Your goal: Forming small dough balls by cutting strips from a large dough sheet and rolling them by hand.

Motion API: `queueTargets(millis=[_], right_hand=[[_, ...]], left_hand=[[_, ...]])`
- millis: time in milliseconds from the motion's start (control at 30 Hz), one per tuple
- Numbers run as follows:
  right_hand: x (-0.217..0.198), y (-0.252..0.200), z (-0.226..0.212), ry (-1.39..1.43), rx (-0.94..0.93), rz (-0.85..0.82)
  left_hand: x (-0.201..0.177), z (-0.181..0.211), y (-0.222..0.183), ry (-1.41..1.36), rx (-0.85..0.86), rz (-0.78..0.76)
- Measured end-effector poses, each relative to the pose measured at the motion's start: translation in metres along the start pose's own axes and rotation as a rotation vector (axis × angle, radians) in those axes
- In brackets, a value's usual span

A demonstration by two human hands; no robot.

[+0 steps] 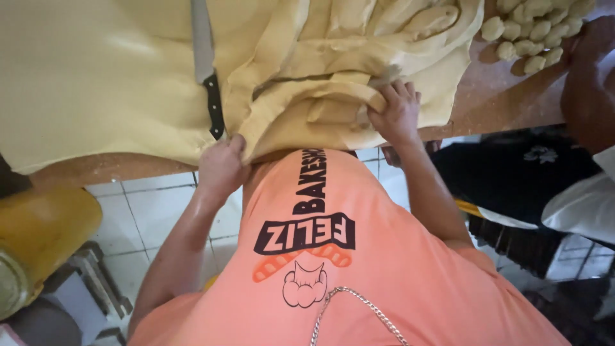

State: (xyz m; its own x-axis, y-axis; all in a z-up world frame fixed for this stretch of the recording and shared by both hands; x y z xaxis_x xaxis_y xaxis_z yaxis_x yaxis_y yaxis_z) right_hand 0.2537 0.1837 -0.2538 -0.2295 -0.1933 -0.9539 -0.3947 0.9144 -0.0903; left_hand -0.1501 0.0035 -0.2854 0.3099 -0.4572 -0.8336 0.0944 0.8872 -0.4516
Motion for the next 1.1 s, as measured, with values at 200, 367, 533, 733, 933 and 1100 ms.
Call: queueTargets(millis=[200, 367, 533, 733, 933, 1100], right_hand=[[-0.067, -0.033, 0.048, 0.618, 0.130, -0.037], [-0.156, -0.039, 0.031, 0.801, 0.042, 0.064], [-0.070, -0.017, 0.078, -0.387, 0.096, -0.395], [-0.055, 0.041, -0.058, -0.049, -0.135, -0.328], [-0.025, 0.085, -0.153, 0.161, -0.442, -0.389], [-0.010, 0.133, -0.171, 0.072, -0.500, -0.368]], left_hand=[[-0.069, 0.017, -0.018, -0.637, 0.006, -0.286], [-0.112, 0.007, -0.016, -0.835, 0.296, -0.102], [-0.087, -0.055, 0.027, -0.484, -0.443, -0.097], [0.003, -0.086, 0.088, -0.683, -0.408, -0.048], [0.001, -0.071, 0.098, -1.038, -0.112, -0.003], [-0.058, -0.019, 0.053, -0.679, -0.259, 0.072]])
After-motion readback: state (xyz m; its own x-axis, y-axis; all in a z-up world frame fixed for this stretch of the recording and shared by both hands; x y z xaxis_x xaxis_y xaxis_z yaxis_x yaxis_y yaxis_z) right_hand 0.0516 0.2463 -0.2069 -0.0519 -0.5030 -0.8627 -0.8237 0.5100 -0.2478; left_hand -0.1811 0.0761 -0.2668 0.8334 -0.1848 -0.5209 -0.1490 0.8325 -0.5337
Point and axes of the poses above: each hand's wrist, its own y-axis towards the middle knuckle, its own x-axis out of the palm, z = x × y, the point moved 5 cm from there along y, towards the middle knuckle, and after that the axes turned 12 degrees about -z, right-handed, at the moved point
